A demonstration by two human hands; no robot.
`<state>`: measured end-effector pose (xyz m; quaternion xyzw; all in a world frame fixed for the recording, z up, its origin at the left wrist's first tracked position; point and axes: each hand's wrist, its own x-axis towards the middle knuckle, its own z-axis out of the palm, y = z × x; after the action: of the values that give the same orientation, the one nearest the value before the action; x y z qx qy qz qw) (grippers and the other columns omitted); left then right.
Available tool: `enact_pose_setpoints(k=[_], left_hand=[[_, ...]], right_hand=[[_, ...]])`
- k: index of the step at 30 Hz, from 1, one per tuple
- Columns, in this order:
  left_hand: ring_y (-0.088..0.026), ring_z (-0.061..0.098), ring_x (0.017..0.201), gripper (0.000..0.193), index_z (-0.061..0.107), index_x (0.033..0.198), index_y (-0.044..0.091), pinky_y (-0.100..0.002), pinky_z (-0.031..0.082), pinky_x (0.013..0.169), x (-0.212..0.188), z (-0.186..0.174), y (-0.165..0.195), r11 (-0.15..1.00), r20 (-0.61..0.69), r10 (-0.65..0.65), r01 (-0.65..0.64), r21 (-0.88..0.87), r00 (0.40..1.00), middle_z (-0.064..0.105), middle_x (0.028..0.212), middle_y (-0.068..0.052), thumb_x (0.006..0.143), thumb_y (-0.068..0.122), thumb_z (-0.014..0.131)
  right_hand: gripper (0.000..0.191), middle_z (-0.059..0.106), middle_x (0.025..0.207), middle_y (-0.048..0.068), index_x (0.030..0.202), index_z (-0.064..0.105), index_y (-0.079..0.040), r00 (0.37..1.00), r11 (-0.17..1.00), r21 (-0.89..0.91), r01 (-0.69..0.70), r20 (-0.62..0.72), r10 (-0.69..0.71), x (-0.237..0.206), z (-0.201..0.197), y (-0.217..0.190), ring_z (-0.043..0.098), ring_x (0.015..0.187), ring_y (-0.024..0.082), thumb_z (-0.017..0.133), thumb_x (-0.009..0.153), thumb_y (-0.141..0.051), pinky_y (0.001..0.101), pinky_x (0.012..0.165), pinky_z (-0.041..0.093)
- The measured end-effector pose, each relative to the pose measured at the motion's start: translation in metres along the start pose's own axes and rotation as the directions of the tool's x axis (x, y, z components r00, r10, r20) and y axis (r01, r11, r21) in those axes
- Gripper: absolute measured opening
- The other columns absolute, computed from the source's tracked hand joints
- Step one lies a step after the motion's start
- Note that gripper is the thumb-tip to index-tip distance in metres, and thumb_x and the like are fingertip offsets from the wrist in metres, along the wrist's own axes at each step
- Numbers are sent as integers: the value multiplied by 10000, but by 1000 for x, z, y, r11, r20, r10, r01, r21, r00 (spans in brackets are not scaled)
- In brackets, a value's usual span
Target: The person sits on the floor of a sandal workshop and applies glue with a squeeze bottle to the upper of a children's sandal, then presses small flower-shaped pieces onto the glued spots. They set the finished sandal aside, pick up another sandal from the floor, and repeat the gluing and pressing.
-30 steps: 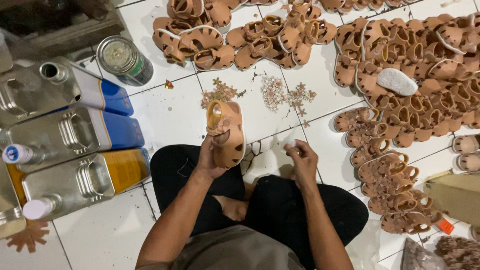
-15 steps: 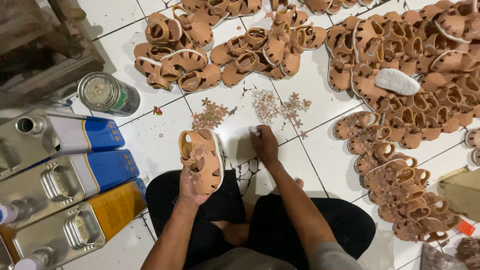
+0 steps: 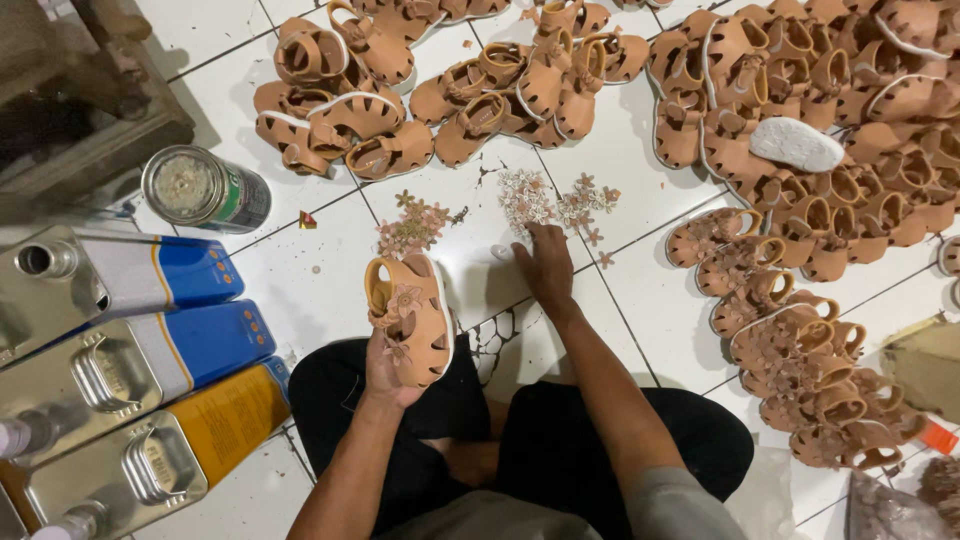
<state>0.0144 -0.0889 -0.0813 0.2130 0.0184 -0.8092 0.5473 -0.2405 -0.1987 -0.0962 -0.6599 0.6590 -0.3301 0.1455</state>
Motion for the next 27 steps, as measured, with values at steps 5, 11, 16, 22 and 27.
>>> enact_pose_setpoints(k=[5,11,16,22,27], left_hand=[[-270,662,1126,552,553,1411,27,-399,579,915,1,0,-1,1000,-42,20,-20,9,999,656,1276,-145,1080,468,531],[-253,658,1153,530,547,1416,56,-400,575,956,0,-4,-7,1000,-54,-4,2,-29,999,650,1301,-106,1059,447,539],[-263,652,1149,554,534,1426,62,-415,566,949,-1,3,-23,999,-12,-17,17,36,1000,650,1293,-115,1055,473,560],[-253,655,1151,618,517,1440,71,-409,572,942,-16,3,-31,997,-15,-70,70,33,997,645,1314,-112,1019,523,524],[-251,654,1152,575,520,1446,68,-399,570,947,-26,5,-30,997,3,-35,34,71,999,643,1323,-112,1045,481,511]], right_hand=[[156,698,1049,134,1080,718,-90,998,993,-103,60,-24,-63,10,-2,13,692,956,295,709,925,-74,381,825,563],[207,744,920,106,1097,688,24,769,446,667,-597,316,556,-7,-38,39,706,789,214,606,997,-138,345,723,583],[240,719,876,113,1061,641,36,656,95,758,-645,487,576,-30,-79,40,713,787,192,559,1031,-188,338,775,596],[228,699,873,84,1063,671,62,716,292,705,-646,428,552,-55,-87,38,657,726,148,668,987,-152,308,723,581],[231,700,793,88,1034,675,84,703,423,583,-694,420,574,-68,-79,38,640,655,150,704,976,-137,300,624,574]])
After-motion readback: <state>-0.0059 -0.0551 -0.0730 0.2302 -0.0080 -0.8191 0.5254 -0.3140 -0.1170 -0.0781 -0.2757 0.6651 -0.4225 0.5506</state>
